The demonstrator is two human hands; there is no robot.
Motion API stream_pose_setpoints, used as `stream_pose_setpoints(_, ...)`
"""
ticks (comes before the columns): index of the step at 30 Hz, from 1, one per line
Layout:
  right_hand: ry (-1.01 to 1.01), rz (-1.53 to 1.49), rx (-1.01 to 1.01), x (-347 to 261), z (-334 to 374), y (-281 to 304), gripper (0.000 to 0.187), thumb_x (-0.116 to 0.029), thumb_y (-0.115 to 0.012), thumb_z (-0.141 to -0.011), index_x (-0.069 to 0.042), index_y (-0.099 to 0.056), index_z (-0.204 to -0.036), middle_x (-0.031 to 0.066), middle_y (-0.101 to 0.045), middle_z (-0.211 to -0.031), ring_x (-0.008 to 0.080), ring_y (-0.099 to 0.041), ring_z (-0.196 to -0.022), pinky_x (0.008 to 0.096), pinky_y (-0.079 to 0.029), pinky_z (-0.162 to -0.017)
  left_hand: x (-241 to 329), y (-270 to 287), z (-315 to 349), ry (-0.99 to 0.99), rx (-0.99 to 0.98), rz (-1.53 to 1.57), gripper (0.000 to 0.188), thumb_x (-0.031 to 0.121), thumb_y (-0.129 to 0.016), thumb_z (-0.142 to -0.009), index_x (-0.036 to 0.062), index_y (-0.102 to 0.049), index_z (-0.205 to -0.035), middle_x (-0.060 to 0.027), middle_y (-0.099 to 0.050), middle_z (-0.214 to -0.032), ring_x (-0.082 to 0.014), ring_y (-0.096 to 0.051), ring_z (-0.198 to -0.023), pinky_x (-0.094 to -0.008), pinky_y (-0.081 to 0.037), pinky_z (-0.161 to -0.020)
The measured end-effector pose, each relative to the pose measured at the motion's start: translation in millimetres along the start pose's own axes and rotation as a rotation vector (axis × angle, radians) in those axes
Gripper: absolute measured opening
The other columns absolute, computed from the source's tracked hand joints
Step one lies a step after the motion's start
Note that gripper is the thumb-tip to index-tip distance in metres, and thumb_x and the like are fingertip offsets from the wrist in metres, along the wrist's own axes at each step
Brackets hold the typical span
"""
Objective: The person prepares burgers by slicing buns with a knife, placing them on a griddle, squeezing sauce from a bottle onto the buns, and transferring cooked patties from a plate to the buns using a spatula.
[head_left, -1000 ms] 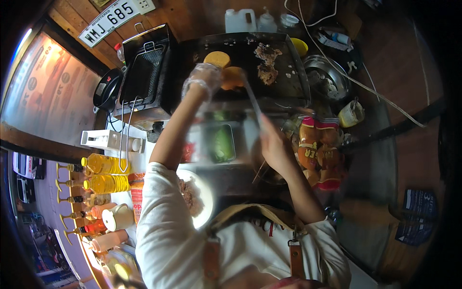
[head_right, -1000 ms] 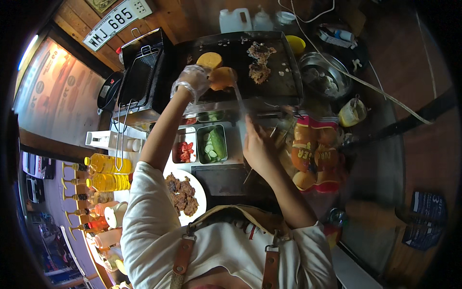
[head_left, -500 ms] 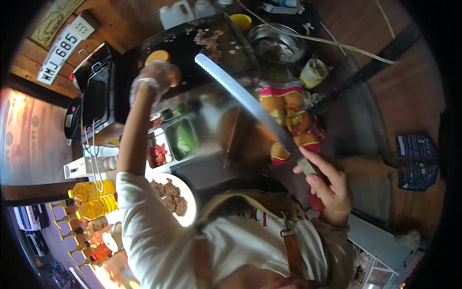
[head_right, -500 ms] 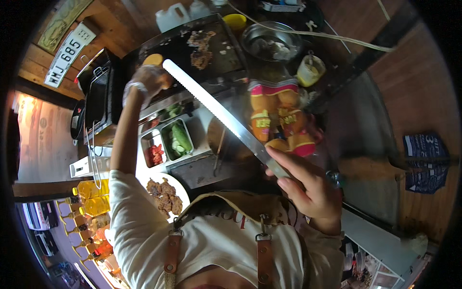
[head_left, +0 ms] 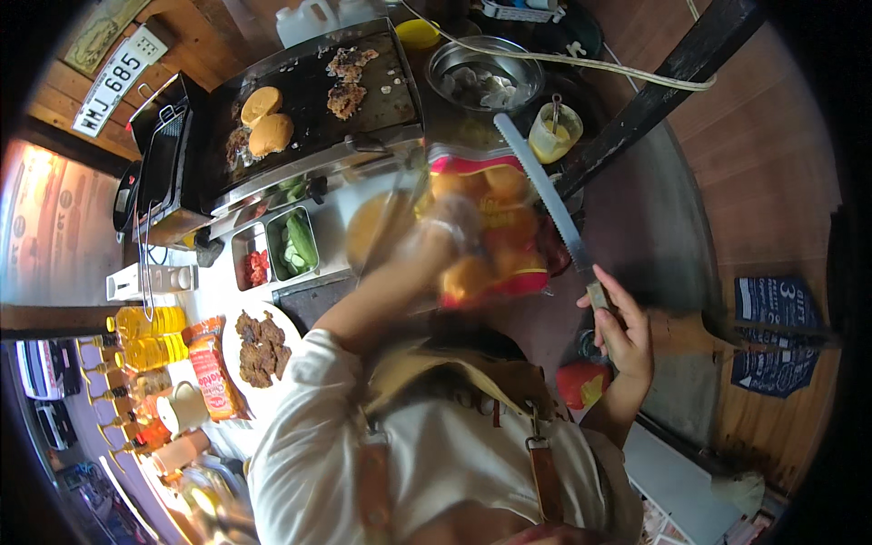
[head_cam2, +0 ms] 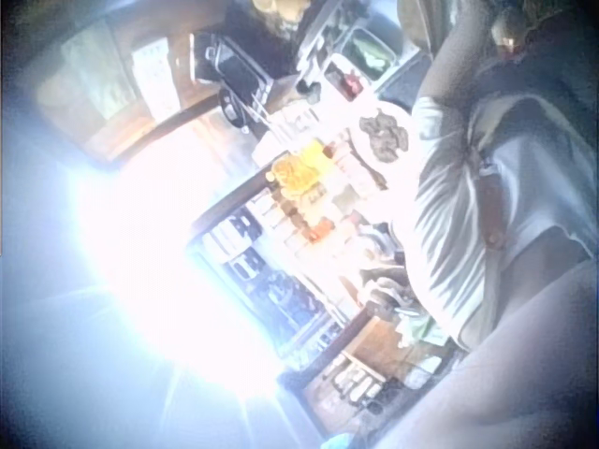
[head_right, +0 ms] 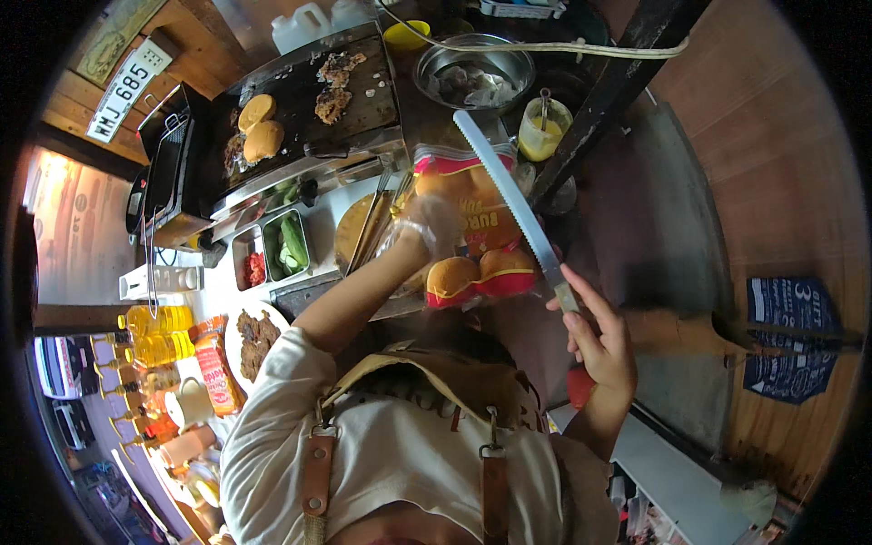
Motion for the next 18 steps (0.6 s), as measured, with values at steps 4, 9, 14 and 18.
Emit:
stream_pose_setpoints(4, -0.026, 0.001, -0.092, 14.2, -12.1, 6.5, 0.045, -0.007, -0.046, -0.086, -0.007, -0.04, -0.13, 0.0048, -0.06, -0.092, 0.0025, -0.041, -0.05, 0.0163, -0.035, -0.043, -57.9, -23.5, -43.6, 0.355, -0.014, -0.189, 0.031, 0.021, -0.052, -0.077, 0.0041, -0.061, -0.102, -0.013, -0.063, -0.097, -0.0265, -0.06, -0.09, -0.0436, -0.047, -0.072)
stream_pose_setpoints(9, -0.013, 0.004, -0.134, 26.1, -18.8, 21.3, 0.045, -0.005, -0.046, -0.085, -0.007, -0.04, -0.13, 0.0057, -0.06, -0.092, 0.0027, -0.041, -0.049, 0.0165, -0.036, -0.042, -82.8, -36.0, -66.4, 0.559, -0.107, -0.002, 0.049, 0.037, -0.058, -0.076, 0.0024, -0.057, -0.111, -0.0156, -0.057, -0.112, -0.0263, -0.056, -0.104, -0.0376, -0.048, -0.082)
stream_pose_setpoints(14, 0.011, 0.027, -0.213, 18.6, -24.1, 15.8, 0.045, -0.006, -0.045, -0.085, -0.009, -0.04, -0.13, 0.0064, -0.06, -0.091, 0.0026, -0.041, -0.048, 0.0166, -0.036, -0.042, -123.6, -114.3, -70.8, 0.438, 0.17, 0.111, 0.055, 0.04, -0.061, -0.071, 0.0033, -0.055, -0.112, -0.0153, -0.06, -0.107, -0.0254, -0.059, -0.099, -0.037, -0.05, -0.077)
stream_pose_setpoints(18, -0.003, 0.045, -0.162, 26.4, -24.7, 21.6, 0.045, -0.006, -0.046, -0.085, -0.009, -0.041, -0.13, 0.0062, -0.061, -0.091, 0.0028, -0.042, -0.049, 0.0173, -0.037, -0.044, -44.6, 23.1, 9.6, 0.308, 0.122, 0.365, 0.048, 0.026, -0.064, -0.072, 0.0044, -0.052, -0.114, -0.0149, -0.059, -0.105, -0.0263, -0.06, -0.091, -0.0348, -0.05, -0.075)
Point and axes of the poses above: each hand's wrist, its own z-axis away from the middle knuckle, its own y-axis out of the back of the hand, x = y × z, the point moved 8 cm from there along -z, towards the middle knuckle
